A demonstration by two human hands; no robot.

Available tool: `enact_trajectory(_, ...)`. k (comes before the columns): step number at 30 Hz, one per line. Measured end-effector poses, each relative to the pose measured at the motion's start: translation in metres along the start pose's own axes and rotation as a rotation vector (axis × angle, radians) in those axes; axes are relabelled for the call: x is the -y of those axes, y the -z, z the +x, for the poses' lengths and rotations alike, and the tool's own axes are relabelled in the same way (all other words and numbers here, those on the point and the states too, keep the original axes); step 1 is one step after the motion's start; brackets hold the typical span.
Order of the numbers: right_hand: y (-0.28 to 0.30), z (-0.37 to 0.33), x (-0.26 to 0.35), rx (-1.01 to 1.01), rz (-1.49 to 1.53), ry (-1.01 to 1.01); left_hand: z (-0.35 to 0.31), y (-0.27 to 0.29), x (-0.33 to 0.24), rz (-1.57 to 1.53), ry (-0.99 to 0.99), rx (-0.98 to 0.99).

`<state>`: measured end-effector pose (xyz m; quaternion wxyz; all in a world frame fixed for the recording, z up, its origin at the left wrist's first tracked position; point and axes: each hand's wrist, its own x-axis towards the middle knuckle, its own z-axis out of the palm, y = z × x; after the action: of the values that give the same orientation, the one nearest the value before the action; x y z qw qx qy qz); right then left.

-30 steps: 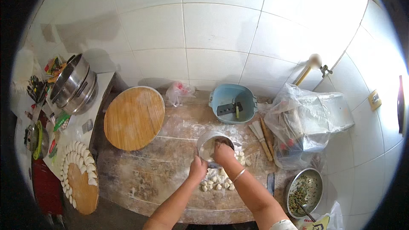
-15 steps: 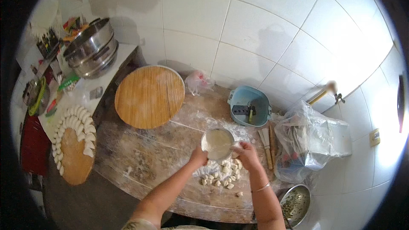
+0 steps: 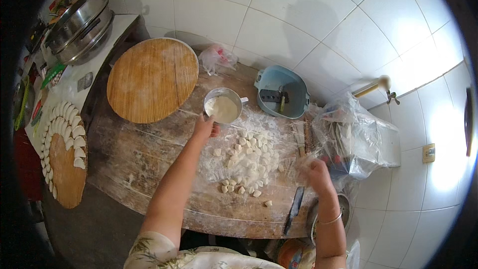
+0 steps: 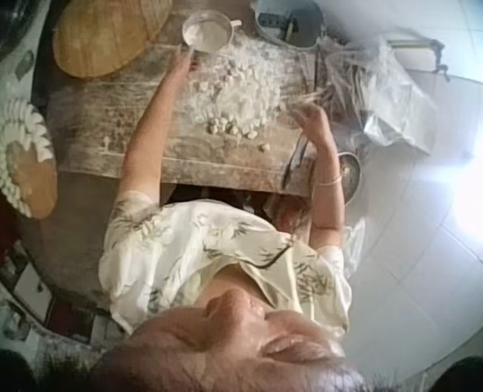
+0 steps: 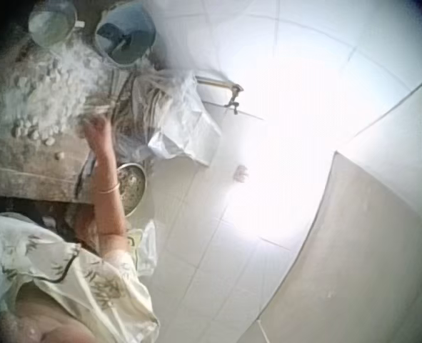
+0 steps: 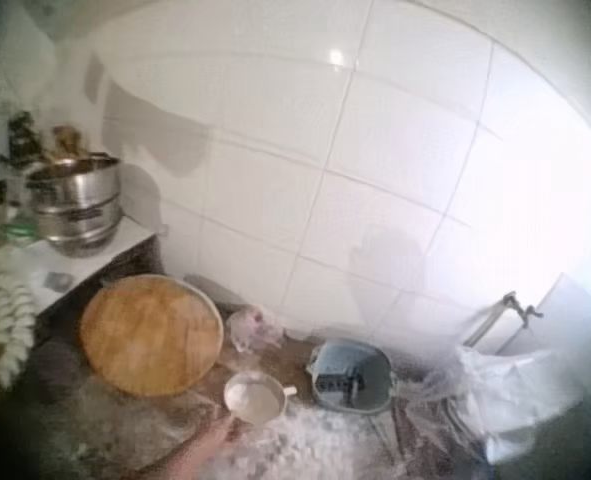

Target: The person rolls pieces of dough into long cylinders on a floured board and cuts them into small pieces using a cleaver. They place some dough into a bowl and cover it with a board before dusting the cut pieces with flour by hand.

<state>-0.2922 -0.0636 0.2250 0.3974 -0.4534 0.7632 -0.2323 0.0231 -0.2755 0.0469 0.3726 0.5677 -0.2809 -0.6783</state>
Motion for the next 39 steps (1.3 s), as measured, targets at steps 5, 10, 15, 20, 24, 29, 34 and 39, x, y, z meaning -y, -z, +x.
enact_trajectory(5, -0.075, -0.015, 0.029, -0.071, 0.586, 0.128, -0.014, 0.067, 0.059, 0.06, -0.067, 0.041)
enact_trajectory(10, -0.109, 0.021, 0.011, -0.045, 0.755, 0.137, -0.036, 0.062, 0.102, 0.319, -0.047, 0.214)
enact_trajectory(15, -0.108, -0.021, -0.045, 0.199, 0.373, 0.028, -0.056, 0.038, 0.1, 0.021, 0.181, 0.483)
enact_trajectory(20, -0.161, -0.085, -0.179, -0.149, -0.099, 0.096, -0.128, 0.011, 0.127, 0.988, -0.584, 0.199)
enact_trajectory(24, -0.199, -0.061, -0.175, -0.237, -0.454, 0.164, -0.192, -0.031, 0.14, 1.653, -0.511, 0.725)
enact_trajectory(29, -0.181, 0.056, -0.136, -0.435, -0.114, 0.148, -0.12, -0.064, 0.114, 1.739, -0.519, 0.49)
enact_trajectory(34, -0.212, 0.032, -0.088, 0.024, -0.612, 0.119, -0.112, 0.006, 0.122, 1.708, -0.57, 0.32)
enact_trajectory(39, -0.196, -0.036, -0.17, -0.053, -0.603, 0.415, -0.185, 0.013, 0.164, 1.717, -0.596, 0.683)
